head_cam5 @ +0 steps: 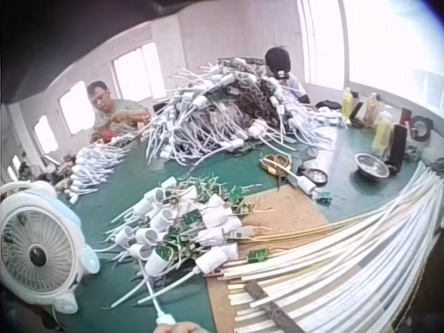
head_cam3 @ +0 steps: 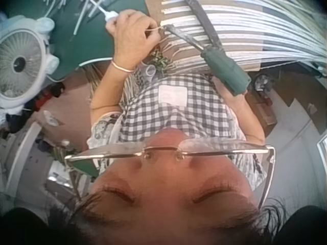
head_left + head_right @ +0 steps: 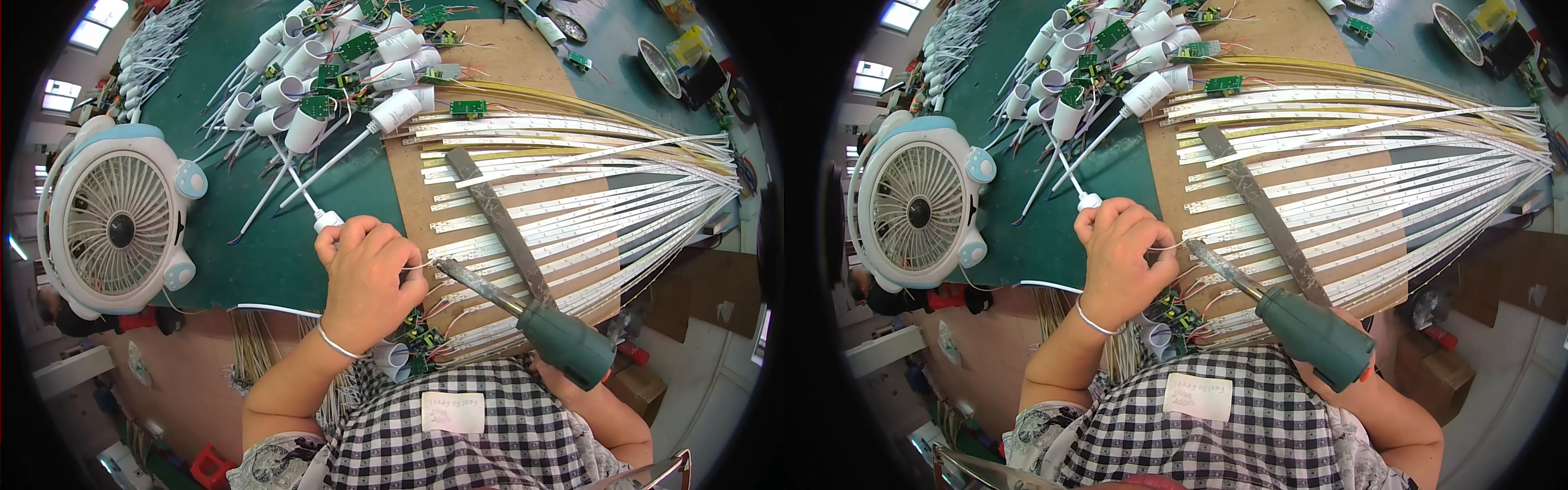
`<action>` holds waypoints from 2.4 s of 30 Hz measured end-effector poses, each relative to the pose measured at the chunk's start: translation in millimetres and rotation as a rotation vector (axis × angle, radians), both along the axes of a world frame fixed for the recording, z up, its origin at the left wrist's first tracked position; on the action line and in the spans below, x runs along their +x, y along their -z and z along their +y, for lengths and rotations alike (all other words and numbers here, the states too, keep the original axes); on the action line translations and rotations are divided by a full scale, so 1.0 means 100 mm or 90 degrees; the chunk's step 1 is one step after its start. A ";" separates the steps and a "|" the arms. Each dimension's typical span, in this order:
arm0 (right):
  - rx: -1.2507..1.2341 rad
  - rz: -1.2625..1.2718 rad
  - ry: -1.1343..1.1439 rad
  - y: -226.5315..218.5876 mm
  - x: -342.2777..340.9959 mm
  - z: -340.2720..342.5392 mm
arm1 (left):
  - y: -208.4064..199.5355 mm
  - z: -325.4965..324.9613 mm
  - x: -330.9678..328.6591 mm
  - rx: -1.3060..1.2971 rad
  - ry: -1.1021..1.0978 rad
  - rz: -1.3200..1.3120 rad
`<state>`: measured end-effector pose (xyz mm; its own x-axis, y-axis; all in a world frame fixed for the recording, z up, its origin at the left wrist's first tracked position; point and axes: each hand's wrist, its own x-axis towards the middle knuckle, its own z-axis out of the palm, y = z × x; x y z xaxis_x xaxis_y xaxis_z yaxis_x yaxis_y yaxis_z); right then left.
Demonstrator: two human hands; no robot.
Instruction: Assemble and solder components onto LED light strips on an assembly line.
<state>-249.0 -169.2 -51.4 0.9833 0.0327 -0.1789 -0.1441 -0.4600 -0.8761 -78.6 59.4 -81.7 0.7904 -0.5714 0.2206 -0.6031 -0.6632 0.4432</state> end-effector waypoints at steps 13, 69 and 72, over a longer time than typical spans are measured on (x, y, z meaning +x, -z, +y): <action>-0.054 -0.099 -0.019 0.02 0.05 -0.03 | 0.00 0.01 0.01 0.009 0.010 0.009; 0.069 0.013 -0.019 0.18 -0.17 -0.15 | -0.11 0.01 0.02 0.005 0.065 0.051; 0.063 0.010 -0.023 0.19 -0.18 -0.16 | -0.05 0.03 0.02 -0.019 0.067 0.058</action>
<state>-267.4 -185.0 -70.5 0.9782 0.0862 -0.1887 -0.1435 -0.3762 -0.9154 -76.4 62.1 -76.7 0.7436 -0.6468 0.1695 -0.6255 -0.5833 0.5181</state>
